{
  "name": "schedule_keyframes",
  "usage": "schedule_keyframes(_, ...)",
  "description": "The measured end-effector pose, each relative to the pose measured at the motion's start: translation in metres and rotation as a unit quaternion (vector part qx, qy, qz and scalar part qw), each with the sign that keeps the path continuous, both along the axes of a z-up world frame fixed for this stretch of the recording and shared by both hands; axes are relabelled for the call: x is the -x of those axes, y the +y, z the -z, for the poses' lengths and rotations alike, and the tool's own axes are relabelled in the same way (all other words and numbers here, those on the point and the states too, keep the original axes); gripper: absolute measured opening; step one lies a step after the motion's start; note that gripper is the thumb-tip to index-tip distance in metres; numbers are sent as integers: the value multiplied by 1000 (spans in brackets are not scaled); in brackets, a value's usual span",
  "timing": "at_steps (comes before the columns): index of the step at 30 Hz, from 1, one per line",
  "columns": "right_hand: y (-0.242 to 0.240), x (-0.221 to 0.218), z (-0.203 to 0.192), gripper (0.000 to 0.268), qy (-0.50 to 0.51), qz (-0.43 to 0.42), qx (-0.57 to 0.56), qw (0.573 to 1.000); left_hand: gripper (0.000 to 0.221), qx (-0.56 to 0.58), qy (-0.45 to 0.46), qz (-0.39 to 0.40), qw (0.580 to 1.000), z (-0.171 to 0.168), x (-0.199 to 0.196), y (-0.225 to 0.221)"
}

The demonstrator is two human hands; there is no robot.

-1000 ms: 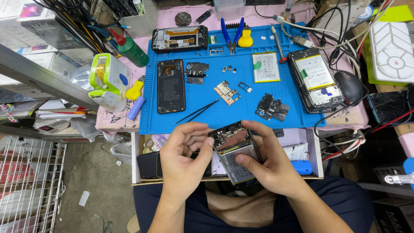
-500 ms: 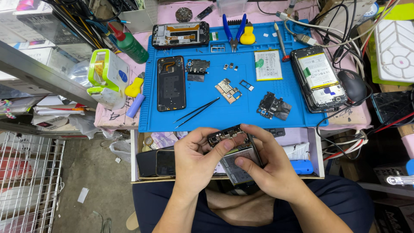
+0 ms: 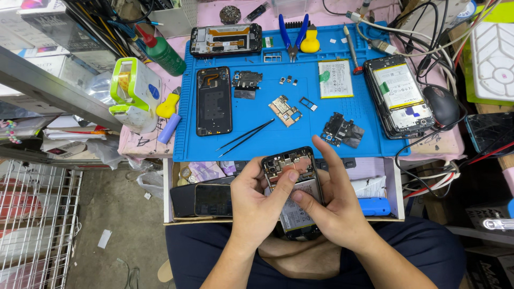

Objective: The person holds a mobile phone, places components like a battery and motherboard into the chassis, and uses a screwdriver to secure internal parts.

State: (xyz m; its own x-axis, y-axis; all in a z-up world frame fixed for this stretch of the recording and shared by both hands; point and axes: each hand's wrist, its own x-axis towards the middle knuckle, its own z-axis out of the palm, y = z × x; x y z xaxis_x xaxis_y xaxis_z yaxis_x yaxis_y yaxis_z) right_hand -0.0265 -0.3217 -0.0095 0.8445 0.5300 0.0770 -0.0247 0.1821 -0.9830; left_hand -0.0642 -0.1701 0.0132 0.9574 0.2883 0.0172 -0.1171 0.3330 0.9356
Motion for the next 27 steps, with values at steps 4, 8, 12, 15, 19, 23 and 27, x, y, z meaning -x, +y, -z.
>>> schedule_keyframes(4,3,0,-4,94,10,-17,0,1000,32,-8,10,0,1000,2,2,2)
schedule_keyframes(8,-4,-7,-9,92,39,-97,-11,995,32,-61,-11,-22,998,12,4,13)
schedule_keyframes(12,-35,-47,-11,48,-133,116,273,946,27,-69,5,-53,996,22,10,37)
schedule_keyframes(15,-46,-80,-9,31,-359,226,363,830,24,-53,39,-32,997,33,15,43)
schedule_keyframes(19,-36,-96,-2,41,-464,201,379,775,22,-65,67,1,996,53,17,34)
schedule_keyframes(23,-31,-98,-5,49,-447,153,408,781,21,-57,54,-17,997,71,22,25)
schedule_keyframes(27,-31,-104,-10,56,-419,139,411,798,21,-173,101,-48,979,78,26,23)
